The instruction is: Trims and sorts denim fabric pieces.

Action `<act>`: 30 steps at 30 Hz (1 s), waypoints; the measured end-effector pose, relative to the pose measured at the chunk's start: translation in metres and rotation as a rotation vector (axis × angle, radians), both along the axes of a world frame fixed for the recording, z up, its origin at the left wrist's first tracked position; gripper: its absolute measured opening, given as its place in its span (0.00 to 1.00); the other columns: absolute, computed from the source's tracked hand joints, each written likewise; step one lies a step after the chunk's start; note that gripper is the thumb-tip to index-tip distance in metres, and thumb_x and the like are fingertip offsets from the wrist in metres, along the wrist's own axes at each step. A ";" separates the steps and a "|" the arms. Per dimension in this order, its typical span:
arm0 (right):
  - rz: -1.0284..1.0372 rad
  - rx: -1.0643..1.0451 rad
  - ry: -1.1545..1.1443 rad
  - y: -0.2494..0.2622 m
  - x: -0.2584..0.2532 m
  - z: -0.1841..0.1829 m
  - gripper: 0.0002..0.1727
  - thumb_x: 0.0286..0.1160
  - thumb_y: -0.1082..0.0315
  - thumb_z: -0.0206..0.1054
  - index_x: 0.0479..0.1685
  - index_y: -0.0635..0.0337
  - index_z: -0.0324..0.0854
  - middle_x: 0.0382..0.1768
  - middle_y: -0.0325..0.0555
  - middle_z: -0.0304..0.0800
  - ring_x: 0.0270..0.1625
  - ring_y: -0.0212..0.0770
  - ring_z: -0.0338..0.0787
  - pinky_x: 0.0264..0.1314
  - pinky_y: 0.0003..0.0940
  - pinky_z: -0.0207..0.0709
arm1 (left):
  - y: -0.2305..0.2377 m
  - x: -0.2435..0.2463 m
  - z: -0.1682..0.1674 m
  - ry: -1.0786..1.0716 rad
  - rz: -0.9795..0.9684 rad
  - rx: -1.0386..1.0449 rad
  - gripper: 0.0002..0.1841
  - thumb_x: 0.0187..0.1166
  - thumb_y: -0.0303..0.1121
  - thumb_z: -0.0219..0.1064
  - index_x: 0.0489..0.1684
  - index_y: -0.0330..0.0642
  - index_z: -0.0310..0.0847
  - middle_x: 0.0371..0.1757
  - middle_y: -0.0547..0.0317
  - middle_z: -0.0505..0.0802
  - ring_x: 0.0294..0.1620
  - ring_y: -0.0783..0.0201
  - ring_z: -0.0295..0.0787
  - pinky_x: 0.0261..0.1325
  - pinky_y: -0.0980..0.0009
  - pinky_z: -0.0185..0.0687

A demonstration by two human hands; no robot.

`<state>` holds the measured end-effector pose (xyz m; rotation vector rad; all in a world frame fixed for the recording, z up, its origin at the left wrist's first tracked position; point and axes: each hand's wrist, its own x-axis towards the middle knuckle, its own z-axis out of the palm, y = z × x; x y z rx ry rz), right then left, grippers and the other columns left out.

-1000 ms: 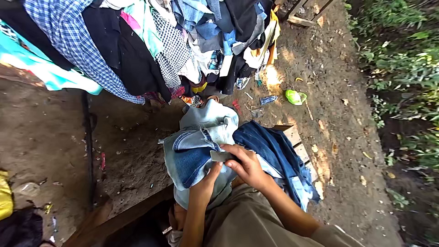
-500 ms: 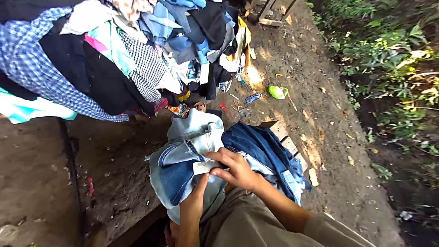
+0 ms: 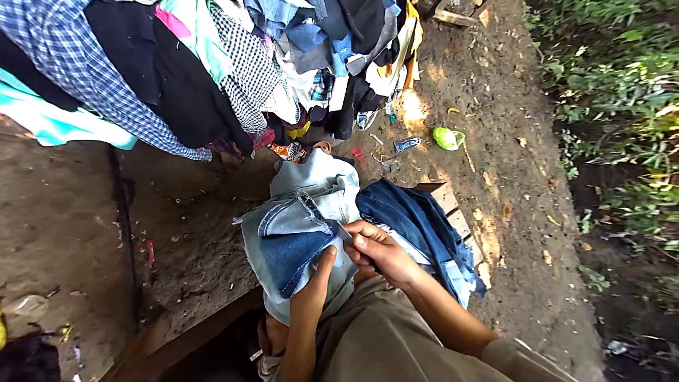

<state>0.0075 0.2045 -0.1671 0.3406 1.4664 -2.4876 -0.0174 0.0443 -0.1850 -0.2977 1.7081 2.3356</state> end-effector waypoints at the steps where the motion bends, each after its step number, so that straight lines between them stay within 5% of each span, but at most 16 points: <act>1: -0.002 0.086 0.039 0.000 0.002 -0.001 0.15 0.86 0.58 0.62 0.62 0.52 0.85 0.29 0.24 0.83 0.24 0.16 0.74 0.24 0.12 0.65 | 0.003 -0.001 0.001 0.048 0.030 -0.027 0.20 0.64 0.25 0.79 0.54 0.29 0.82 0.49 0.62 0.94 0.55 0.73 0.91 0.66 0.71 0.86; 3: -0.011 0.378 0.181 -0.001 0.008 -0.003 0.19 0.86 0.60 0.61 0.67 0.60 0.83 0.36 0.25 0.84 0.31 0.14 0.74 0.33 0.12 0.68 | 0.007 -0.002 0.002 0.155 0.083 -0.138 0.20 0.66 0.25 0.78 0.54 0.24 0.81 0.49 0.60 0.94 0.56 0.76 0.89 0.67 0.75 0.84; 5: -0.011 0.728 0.290 -0.001 0.014 -0.004 0.24 0.87 0.55 0.62 0.70 0.62 0.82 0.43 0.37 0.89 0.36 0.19 0.80 0.42 0.17 0.77 | 0.008 -0.002 0.000 0.178 0.098 -0.201 0.20 0.67 0.23 0.77 0.54 0.21 0.81 0.51 0.58 0.93 0.58 0.78 0.88 0.68 0.77 0.82; 8: -0.005 1.060 0.283 -0.003 0.021 -0.004 0.27 0.86 0.45 0.60 0.75 0.50 0.82 0.39 0.42 0.88 0.30 0.28 0.81 0.33 0.30 0.79 | 0.007 0.003 -0.003 0.115 0.113 -0.145 0.20 0.65 0.21 0.77 0.55 0.24 0.80 0.50 0.60 0.93 0.58 0.77 0.88 0.68 0.77 0.83; 12: 0.021 1.183 0.343 -0.003 0.019 -0.010 0.28 0.86 0.44 0.59 0.76 0.49 0.81 0.37 0.45 0.89 0.28 0.33 0.83 0.29 0.34 0.79 | 0.008 0.006 -0.004 0.047 0.106 -0.068 0.18 0.66 0.20 0.74 0.55 0.26 0.80 0.49 0.60 0.93 0.57 0.74 0.89 0.67 0.74 0.84; 16: -0.106 1.277 0.460 -0.008 0.013 -0.021 0.23 0.85 0.46 0.61 0.65 0.49 0.89 0.32 0.45 0.85 0.29 0.33 0.83 0.28 0.29 0.78 | 0.010 0.011 -0.004 0.119 0.073 -0.099 0.15 0.70 0.21 0.72 0.54 0.26 0.83 0.49 0.61 0.94 0.57 0.76 0.89 0.68 0.76 0.83; 18: -0.197 1.210 0.504 -0.015 0.010 -0.027 0.22 0.85 0.49 0.62 0.62 0.53 0.90 0.32 0.45 0.84 0.32 0.29 0.83 0.34 0.23 0.78 | 0.011 0.012 -0.005 0.161 0.080 -0.093 0.13 0.71 0.21 0.72 0.53 0.27 0.83 0.48 0.61 0.94 0.56 0.75 0.90 0.67 0.75 0.84; 21: -0.223 0.693 0.352 -0.022 0.008 -0.019 0.19 0.86 0.60 0.62 0.62 0.64 0.88 0.41 0.36 0.91 0.39 0.18 0.83 0.45 0.14 0.77 | 0.011 0.011 -0.007 0.146 0.094 -0.040 0.15 0.70 0.22 0.74 0.53 0.28 0.83 0.48 0.61 0.94 0.56 0.73 0.91 0.67 0.72 0.85; 23: -0.177 0.236 0.060 -0.021 0.005 -0.003 0.17 0.87 0.61 0.58 0.63 0.58 0.85 0.29 0.25 0.83 0.24 0.16 0.72 0.25 0.12 0.64 | 0.011 0.012 -0.009 0.064 0.094 0.055 0.16 0.69 0.22 0.75 0.55 0.29 0.81 0.49 0.59 0.94 0.56 0.70 0.91 0.66 0.69 0.87; 26: -0.018 -0.159 -0.210 -0.005 0.002 0.005 0.14 0.87 0.52 0.59 0.60 0.46 0.78 0.24 0.29 0.78 0.20 0.22 0.73 0.20 0.15 0.66 | 0.011 0.011 -0.009 -0.054 0.062 0.165 0.15 0.71 0.22 0.73 0.55 0.31 0.81 0.47 0.57 0.94 0.55 0.66 0.92 0.64 0.64 0.88; 28: 0.029 -0.155 -0.185 -0.001 0.005 0.005 0.15 0.86 0.50 0.60 0.60 0.46 0.76 0.26 0.29 0.78 0.21 0.21 0.74 0.20 0.15 0.67 | 0.012 0.010 -0.007 -0.086 0.044 0.160 0.15 0.72 0.22 0.72 0.55 0.31 0.81 0.48 0.58 0.94 0.54 0.66 0.92 0.64 0.63 0.89; 30: 0.037 0.144 -0.013 -0.001 0.010 0.008 0.21 0.87 0.53 0.58 0.70 0.52 0.78 0.28 0.24 0.77 0.24 0.17 0.70 0.23 0.12 0.62 | 0.012 0.009 -0.005 -0.088 0.045 0.114 0.16 0.71 0.22 0.74 0.56 0.30 0.81 0.49 0.59 0.94 0.56 0.68 0.92 0.65 0.66 0.88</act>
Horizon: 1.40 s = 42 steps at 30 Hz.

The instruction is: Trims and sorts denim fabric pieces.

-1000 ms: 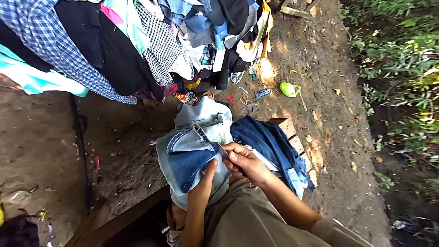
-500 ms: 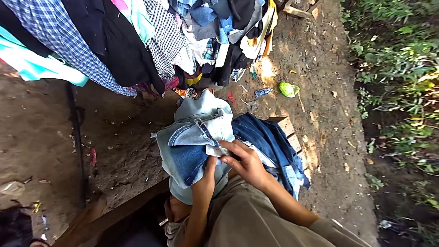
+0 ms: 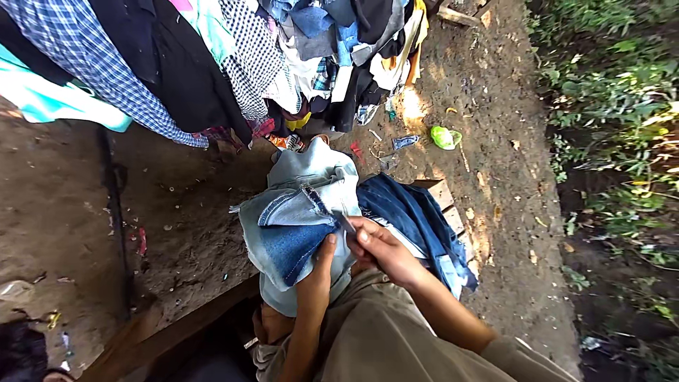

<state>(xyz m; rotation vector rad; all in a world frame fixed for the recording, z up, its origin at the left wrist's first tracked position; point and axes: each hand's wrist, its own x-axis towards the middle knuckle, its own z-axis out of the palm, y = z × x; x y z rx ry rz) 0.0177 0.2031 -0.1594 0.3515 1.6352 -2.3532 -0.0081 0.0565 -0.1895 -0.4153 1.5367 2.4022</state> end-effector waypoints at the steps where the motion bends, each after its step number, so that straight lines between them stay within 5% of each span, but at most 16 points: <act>1: 0.020 0.221 0.113 0.001 0.004 0.000 0.25 0.88 0.53 0.58 0.76 0.57 0.77 0.30 0.24 0.77 0.26 0.15 0.69 0.27 0.12 0.62 | 0.000 0.000 0.000 0.007 -0.002 -0.016 0.17 0.70 0.22 0.74 0.56 0.30 0.81 0.49 0.58 0.94 0.56 0.69 0.91 0.65 0.67 0.88; 3: 0.047 0.639 0.254 0.003 0.012 -0.003 0.29 0.88 0.49 0.59 0.78 0.57 0.77 0.34 0.33 0.84 0.29 0.19 0.75 0.34 0.18 0.72 | -0.001 0.002 0.001 0.016 -0.008 -0.048 0.17 0.67 0.20 0.74 0.54 0.30 0.82 0.48 0.59 0.94 0.55 0.71 0.91 0.64 0.70 0.87; 6: 0.025 0.917 0.283 0.004 0.018 -0.008 0.28 0.87 0.45 0.58 0.78 0.50 0.79 0.40 0.44 0.89 0.31 0.30 0.83 0.34 0.32 0.81 | -0.001 0.004 0.004 0.091 -0.056 -0.069 0.16 0.68 0.19 0.74 0.54 0.30 0.84 0.49 0.59 0.95 0.56 0.71 0.91 0.67 0.71 0.86; 12: 0.128 0.934 0.394 0.013 0.013 -0.016 0.29 0.87 0.47 0.59 0.79 0.53 0.77 0.45 0.49 0.91 0.35 0.33 0.86 0.40 0.32 0.84 | -0.010 0.005 -0.001 0.138 -0.055 -0.101 0.17 0.67 0.19 0.74 0.55 0.30 0.83 0.50 0.62 0.94 0.57 0.73 0.90 0.68 0.72 0.85; 20: -0.016 1.224 0.523 0.002 -0.001 -0.020 0.25 0.85 0.44 0.60 0.64 0.52 0.89 0.31 0.46 0.84 0.27 0.34 0.82 0.26 0.28 0.76 | -0.010 0.010 -0.002 0.243 -0.100 -0.201 0.13 0.71 0.22 0.73 0.52 0.28 0.84 0.50 0.62 0.94 0.58 0.78 0.89 0.69 0.76 0.83; 24: -0.102 0.789 0.398 -0.010 -0.008 -0.027 0.22 0.84 0.56 0.66 0.64 0.65 0.86 0.38 0.40 0.88 0.36 0.22 0.83 0.42 0.19 0.79 | -0.008 0.007 -0.007 0.242 -0.093 -0.213 0.15 0.72 0.24 0.74 0.54 0.26 0.83 0.51 0.60 0.94 0.59 0.76 0.89 0.69 0.76 0.82; 26: -0.146 0.431 0.247 -0.018 -0.015 -0.019 0.15 0.84 0.66 0.61 0.60 0.67 0.83 0.32 0.28 0.83 0.29 0.16 0.75 0.33 0.13 0.70 | -0.006 0.006 -0.009 0.205 -0.093 -0.203 0.16 0.72 0.24 0.74 0.56 0.25 0.82 0.52 0.58 0.93 0.59 0.76 0.88 0.70 0.76 0.82; 28: -0.103 0.071 -0.014 -0.013 -0.021 -0.008 0.12 0.87 0.63 0.54 0.55 0.56 0.81 0.24 0.25 0.79 0.21 0.17 0.71 0.22 0.13 0.62 | -0.007 0.002 -0.010 0.173 -0.090 -0.170 0.17 0.72 0.23 0.73 0.57 0.25 0.81 0.52 0.57 0.93 0.59 0.75 0.88 0.70 0.75 0.82; 30: 0.001 -0.235 -0.215 0.000 -0.025 -0.004 0.12 0.89 0.52 0.53 0.51 0.48 0.75 0.25 0.30 0.79 0.19 0.21 0.74 0.19 0.14 0.66 | -0.009 0.000 -0.013 0.128 -0.083 -0.077 0.15 0.71 0.22 0.73 0.55 0.27 0.81 0.50 0.58 0.94 0.57 0.71 0.90 0.67 0.70 0.85; 32: 0.049 -0.344 -0.263 0.004 -0.025 -0.004 0.14 0.87 0.48 0.56 0.52 0.46 0.73 0.27 0.31 0.79 0.21 0.23 0.76 0.20 0.15 0.69 | -0.009 -0.002 -0.013 0.036 -0.059 -0.026 0.16 0.70 0.21 0.73 0.55 0.28 0.80 0.48 0.57 0.94 0.55 0.68 0.91 0.65 0.66 0.87; 34: 0.038 -0.138 -0.141 -0.002 -0.020 -0.001 0.14 0.88 0.53 0.55 0.59 0.50 0.75 0.27 0.27 0.79 0.22 0.19 0.73 0.22 0.13 0.65 | -0.006 -0.003 -0.008 -0.006 -0.031 -0.081 0.19 0.68 0.22 0.74 0.56 0.28 0.79 0.49 0.57 0.93 0.55 0.69 0.91 0.63 0.68 0.88; 37: 0.040 0.501 0.223 -0.005 -0.004 -0.009 0.25 0.88 0.57 0.59 0.74 0.66 0.77 0.34 0.31 0.82 0.31 0.18 0.75 0.35 0.15 0.71 | -0.004 -0.003 -0.002 0.027 -0.022 -0.095 0.18 0.65 0.20 0.77 0.54 0.28 0.83 0.47 0.59 0.95 0.54 0.71 0.92 0.63 0.70 0.88; 39: 0.041 0.843 0.314 0.000 0.006 -0.018 0.30 0.86 0.47 0.60 0.77 0.58 0.78 0.40 0.42 0.89 0.32 0.26 0.82 0.37 0.26 0.80 | -0.005 -0.004 0.001 -0.011 -0.047 -0.082 0.16 0.65 0.17 0.74 0.52 0.31 0.84 0.45 0.61 0.95 0.52 0.72 0.92 0.62 0.72 0.88; 42: -0.005 1.016 0.370 0.006 0.016 -0.027 0.30 0.86 0.43 0.60 0.77 0.53 0.79 0.40 0.47 0.89 0.31 0.33 0.84 0.34 0.33 0.82 | -0.010 -0.003 0.001 -0.031 -0.093 -0.005 0.17 0.65 0.17 0.75 0.54 0.31 0.84 0.47 0.57 0.95 0.54 0.68 0.92 0.64 0.68 0.88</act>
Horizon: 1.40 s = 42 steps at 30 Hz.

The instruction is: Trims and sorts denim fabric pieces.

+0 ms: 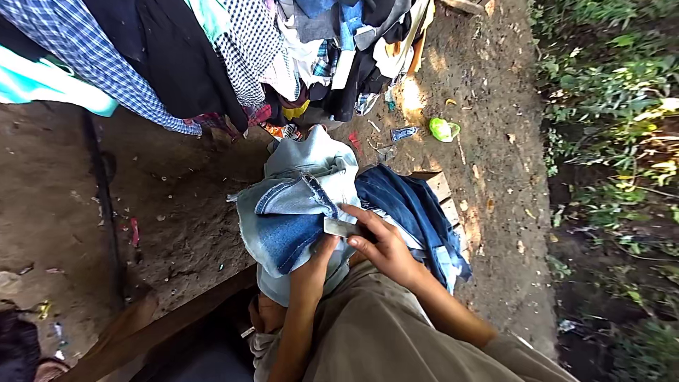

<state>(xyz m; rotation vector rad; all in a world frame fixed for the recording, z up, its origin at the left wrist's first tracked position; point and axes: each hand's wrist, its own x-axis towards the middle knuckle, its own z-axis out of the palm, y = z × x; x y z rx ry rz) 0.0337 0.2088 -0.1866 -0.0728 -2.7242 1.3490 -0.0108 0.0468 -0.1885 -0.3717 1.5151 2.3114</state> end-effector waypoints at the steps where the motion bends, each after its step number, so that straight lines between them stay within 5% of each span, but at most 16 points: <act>1: 0.007 0.015 0.033 0.003 0.000 -0.002 0.30 0.85 0.43 0.60 0.76 0.54 0.80 0.39 0.48 0.88 0.31 0.33 0.84 0.34 0.32 0.82 | -0.002 0.001 0.000 0.001 0.000 0.040 0.18 0.65 0.18 0.76 0.54 0.31 0.84 0.48 0.57 0.95 0.54 0.67 0.93 0.64 0.67 0.89; 7: 0.063 0.031 0.148 -0.001 -0.013 -0.007 0.30 0.85 0.43 0.60 0.74 0.56 0.79 0.37 0.48 0.88 0.32 0.34 0.85 0.36 0.30 0.82 | -0.006 0.005 0.001 0.054 0.010 0.071 0.17 0.64 0.17 0.76 0.52 0.33 0.86 0.48 0.59 0.96 0.54 0.68 0.93 0.65 0.67 0.88; 14: 0.014 0.070 0.217 -0.005 -0.005 -0.011 0.23 0.87 0.45 0.59 0.68 0.46 0.87 0.33 0.45 0.82 0.31 0.32 0.82 0.32 0.26 0.77 | -0.011 0.007 -0.001 0.228 -0.063 -0.059 0.14 0.66 0.21 0.77 0.50 0.35 0.88 0.48 0.63 0.96 0.55 0.71 0.92 0.66 0.70 0.87; 17: -0.006 -0.445 0.083 -0.011 -0.012 0.001 0.19 0.88 0.59 0.61 0.62 0.61 0.88 0.38 0.34 0.88 0.38 0.18 0.81 0.42 0.15 0.76 | -0.011 0.004 -0.001 0.246 -0.059 -0.090 0.16 0.66 0.24 0.79 0.51 0.32 0.86 0.48 0.62 0.96 0.55 0.71 0.92 0.66 0.70 0.87; 20: -0.047 -1.066 -0.371 -0.006 -0.018 0.022 0.15 0.87 0.54 0.59 0.54 0.52 0.85 0.26 0.26 0.82 0.21 0.17 0.72 0.21 0.13 0.63 | -0.012 0.004 0.001 0.211 -0.055 -0.104 0.17 0.65 0.23 0.79 0.52 0.33 0.85 0.48 0.64 0.96 0.55 0.73 0.92 0.66 0.71 0.87; 23: -0.005 -1.231 -0.585 0.005 -0.017 0.028 0.13 0.85 0.48 0.61 0.50 0.46 0.79 0.26 0.28 0.80 0.20 0.20 0.74 0.19 0.13 0.66 | -0.011 0.006 0.001 0.182 -0.051 -0.079 0.17 0.64 0.23 0.79 0.52 0.33 0.86 0.47 0.63 0.96 0.55 0.73 0.92 0.67 0.70 0.86; 26: 0.039 -0.854 -0.369 0.003 -0.004 0.035 0.23 0.88 0.51 0.58 0.70 0.55 0.81 0.31 0.23 0.81 0.26 0.15 0.71 0.27 0.11 0.63 | -0.011 0.007 0.005 0.142 -0.047 -0.098 0.18 0.64 0.23 0.79 0.53 0.32 0.85 0.48 0.63 0.96 0.56 0.73 0.92 0.67 0.71 0.86; 28: 0.109 -0.448 -0.198 0.005 0.005 0.033 0.28 0.90 0.50 0.55 0.77 0.60 0.78 0.38 0.31 0.85 0.33 0.16 0.75 0.38 0.13 0.71 | -0.010 0.008 0.006 0.136 -0.054 -0.107 0.17 0.65 0.22 0.79 0.52 0.31 0.85 0.48 0.62 0.96 0.55 0.73 0.91 0.67 0.72 0.86; 30: 0.108 -0.143 -0.123 0.004 0.010 0.031 0.29 0.89 0.46 0.55 0.78 0.54 0.79 0.39 0.42 0.88 0.35 0.25 0.81 0.40 0.24 0.79 | -0.010 0.010 0.010 0.150 -0.080 -0.144 0.15 0.66 0.21 0.77 0.51 0.31 0.86 0.47 0.64 0.95 0.54 0.76 0.91 0.66 0.75 0.86; 32: 0.081 0.050 -0.089 0.001 0.010 0.029 0.29 0.88 0.43 0.55 0.77 0.48 0.81 0.37 0.46 0.87 0.30 0.33 0.83 0.32 0.32 0.80 | -0.010 0.012 0.009 0.196 -0.108 -0.191 0.15 0.66 0.21 0.77 0.51 0.30 0.86 0.47 0.65 0.95 0.54 0.78 0.90 0.66 0.77 0.85; 36: 0.028 0.199 0.051 -0.009 0.001 0.019 0.27 0.86 0.44 0.58 0.69 0.51 0.87 0.32 0.47 0.84 0.27 0.35 0.82 0.26 0.30 0.77 | -0.008 0.016 0.007 0.239 -0.125 -0.263 0.13 0.68 0.23 0.76 0.49 0.30 0.87 0.46 0.64 0.95 0.53 0.80 0.90 0.65 0.79 0.85; 38: -0.005 0.102 0.074 -0.014 -0.005 0.014 0.25 0.85 0.46 0.61 0.64 0.54 0.89 0.34 0.45 0.86 0.30 0.32 0.84 0.30 0.28 0.78 | -0.008 0.016 0.005 0.248 -0.105 -0.265 0.13 0.69 0.24 0.77 0.49 0.29 0.86 0.47 0.64 0.95 0.53 0.79 0.90 0.65 0.78 0.85; 40: -0.020 -0.289 0.004 -0.017 -0.011 0.014 0.19 0.85 0.58 0.64 0.59 0.63 0.89 0.37 0.38 0.89 0.35 0.22 0.83 0.40 0.18 0.79 | -0.006 0.016 0.003 0.243 -0.078 -0.211 0.14 0.68 0.24 0.77 0.50 0.30 0.86 0.46 0.64 0.95 0.53 0.78 0.91 0.65 0.76 0.86; 42: -0.092 -0.842 -0.237 -0.017 -0.014 0.023 0.14 0.88 0.62 0.57 0.53 0.57 0.86 0.29 0.26 0.84 0.25 0.16 0.75 0.26 0.12 0.67 | -0.007 0.015 0.003 0.221 -0.060 -0.143 0.14 0.68 0.23 0.77 0.50 0.31 0.86 0.46 0.65 0.96 0.53 0.76 0.92 0.65 0.74 0.87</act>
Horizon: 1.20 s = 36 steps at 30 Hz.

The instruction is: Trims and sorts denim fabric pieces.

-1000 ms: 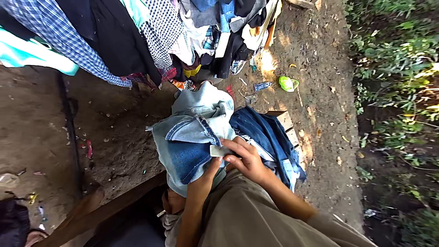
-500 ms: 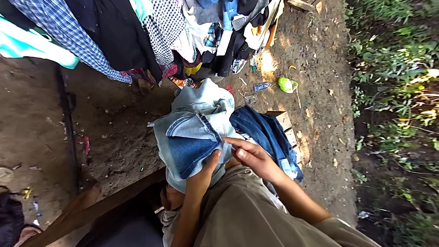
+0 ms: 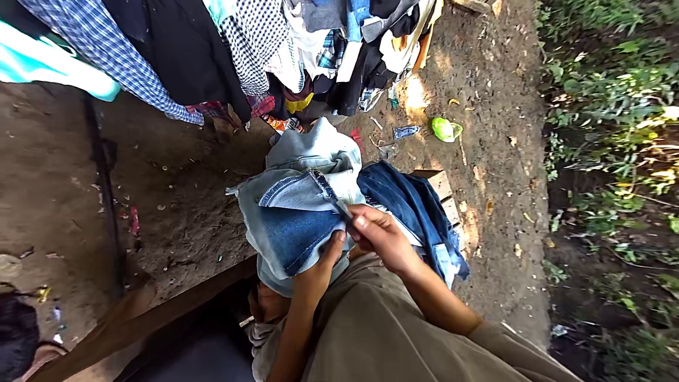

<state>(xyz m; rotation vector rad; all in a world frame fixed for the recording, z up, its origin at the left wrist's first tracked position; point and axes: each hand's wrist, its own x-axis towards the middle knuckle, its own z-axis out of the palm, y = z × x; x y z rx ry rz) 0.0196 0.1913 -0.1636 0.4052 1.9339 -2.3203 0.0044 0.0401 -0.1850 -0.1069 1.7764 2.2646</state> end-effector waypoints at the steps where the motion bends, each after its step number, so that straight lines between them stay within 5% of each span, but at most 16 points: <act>1: 0.016 -0.222 -0.142 0.004 -0.001 0.004 0.13 0.89 0.55 0.55 0.47 0.51 0.82 0.25 0.27 0.82 0.20 0.17 0.72 0.21 0.13 0.63 | 0.000 0.000 0.005 -0.011 0.011 0.014 0.14 0.67 0.22 0.77 0.50 0.31 0.86 0.46 0.66 0.96 0.53 0.77 0.91 0.65 0.75 0.86; 3: 0.066 -0.477 -0.315 0.011 -0.002 0.008 0.14 0.86 0.47 0.58 0.45 0.46 0.76 0.25 0.29 0.81 0.18 0.20 0.73 0.18 0.14 0.65 | 0.002 0.001 0.019 -0.021 0.062 0.029 0.15 0.65 0.19 0.75 0.50 0.26 0.82 0.45 0.66 0.95 0.53 0.79 0.91 0.66 0.76 0.84; 5: 0.088 -0.497 -0.334 0.013 0.000 0.010 0.15 0.86 0.46 0.59 0.48 0.46 0.75 0.27 0.30 0.81 0.20 0.21 0.75 0.19 0.14 0.67 | 0.003 -0.002 0.010 -0.033 0.093 0.050 0.16 0.65 0.20 0.77 0.50 0.28 0.83 0.46 0.65 0.95 0.53 0.77 0.91 0.66 0.74 0.85; 7: 0.074 -0.277 -0.225 0.010 0.004 0.012 0.17 0.89 0.50 0.55 0.58 0.51 0.79 0.27 0.27 0.81 0.22 0.19 0.73 0.22 0.13 0.65 | 0.005 -0.005 0.002 -0.041 0.114 0.076 0.17 0.65 0.23 0.80 0.51 0.31 0.85 0.47 0.63 0.96 0.54 0.73 0.92 0.66 0.71 0.87; 10: 0.109 0.382 0.050 0.010 0.019 0.006 0.27 0.90 0.51 0.54 0.75 0.61 0.80 0.34 0.30 0.84 0.31 0.17 0.75 0.34 0.16 0.71 | 0.006 -0.007 0.001 -0.075 0.108 0.011 0.20 0.64 0.24 0.81 0.54 0.28 0.84 0.49 0.59 0.95 0.56 0.71 0.91 0.67 0.70 0.86; 14: 0.117 0.877 0.180 0.008 0.034 -0.001 0.29 0.89 0.45 0.55 0.77 0.53 0.80 0.36 0.44 0.87 0.31 0.32 0.82 0.34 0.32 0.79 | 0.005 -0.004 0.002 -0.056 0.107 -0.028 0.18 0.63 0.20 0.79 0.52 0.29 0.85 0.47 0.62 0.95 0.54 0.75 0.91 0.66 0.74 0.86; 18: 0.044 1.072 0.243 0.003 0.024 -0.007 0.29 0.87 0.43 0.56 0.72 0.53 0.84 0.33 0.46 0.86 0.28 0.36 0.84 0.28 0.33 0.78 | 0.006 0.001 0.001 -0.025 0.037 -0.021 0.15 0.66 0.21 0.77 0.51 0.29 0.86 0.48 0.61 0.95 0.55 0.75 0.91 0.66 0.74 0.85; 21: 0.002 0.898 0.281 -0.002 0.010 -0.015 0.25 0.86 0.48 0.60 0.65 0.58 0.88 0.35 0.44 0.87 0.31 0.30 0.84 0.32 0.27 0.79 | 0.007 -0.002 -0.001 -0.013 0.066 -0.008 0.14 0.67 0.20 0.75 0.50 0.29 0.85 0.47 0.62 0.95 0.54 0.76 0.91 0.66 0.76 0.85; 23: -0.015 0.451 0.213 -0.004 0.004 -0.012 0.18 0.86 0.61 0.62 0.59 0.65 0.88 0.38 0.35 0.89 0.36 0.19 0.82 0.40 0.15 0.77 | 0.006 -0.005 -0.005 -0.009 0.088 0.032 0.15 0.67 0.21 0.76 0.51 0.29 0.84 0.48 0.61 0.95 0.55 0.73 0.91 0.66 0.72 0.86; 24: -0.028 0.199 0.117 -0.004 0.001 -0.006 0.15 0.86 0.64 0.59 0.56 0.63 0.88 0.33 0.28 0.85 0.30 0.15 0.76 0.32 0.12 0.69 | 0.006 -0.005 -0.006 -0.015 0.088 0.048 0.16 0.67 0.22 0.77 0.52 0.29 0.83 0.48 0.60 0.95 0.55 0.72 0.91 0.67 0.71 0.86; 26: -0.003 -0.153 -0.109 0.001 -0.002 0.004 0.14 0.88 0.60 0.56 0.52 0.55 0.86 0.25 0.25 0.81 0.20 0.17 0.70 0.20 0.13 0.62 | 0.006 -0.005 -0.004 -0.036 0.079 0.062 0.15 0.67 0.22 0.77 0.51 0.30 0.84 0.48 0.61 0.95 0.55 0.72 0.91 0.67 0.71 0.86; 29: 0.062 -0.422 -0.312 0.010 -0.001 0.009 0.14 0.88 0.51 0.56 0.53 0.49 0.78 0.26 0.30 0.81 0.19 0.22 0.74 0.19 0.15 0.67 | 0.008 -0.005 -0.004 -0.092 0.091 0.093 0.14 0.65 0.20 0.76 0.49 0.31 0.84 0.44 0.61 0.95 0.52 0.72 0.92 0.64 0.71 0.87; 32: 0.072 -0.278 -0.226 0.007 0.008 0.010 0.20 0.88 0.49 0.57 0.64 0.52 0.78 0.28 0.26 0.81 0.22 0.19 0.73 0.22 0.14 0.66 | 0.007 -0.007 -0.003 -0.147 0.089 0.099 0.16 0.65 0.20 0.77 0.51 0.30 0.84 0.46 0.59 0.95 0.54 0.71 0.92 0.65 0.70 0.87; 34: 0.089 0.087 -0.030 0.006 0.017 0.006 0.26 0.89 0.54 0.55 0.75 0.61 0.77 0.30 0.23 0.80 0.27 0.15 0.71 0.28 0.13 0.65 | 0.006 -0.006 0.000 -0.166 0.072 0.083 0.18 0.65 0.22 0.78 0.53 0.29 0.84 0.48 0.58 0.95 0.56 0.71 0.91 0.67 0.70 0.86; 36: 0.109 0.460 0.133 0.009 0.024 -0.004 0.27 0.90 0.51 0.56 0.75 0.61 0.80 0.36 0.32 0.85 0.31 0.18 0.76 0.36 0.17 0.73 | 0.005 -0.006 0.001 -0.160 0.063 0.092 0.16 0.67 0.21 0.77 0.53 0.30 0.85 0.49 0.58 0.95 0.56 0.70 0.91 0.67 0.70 0.86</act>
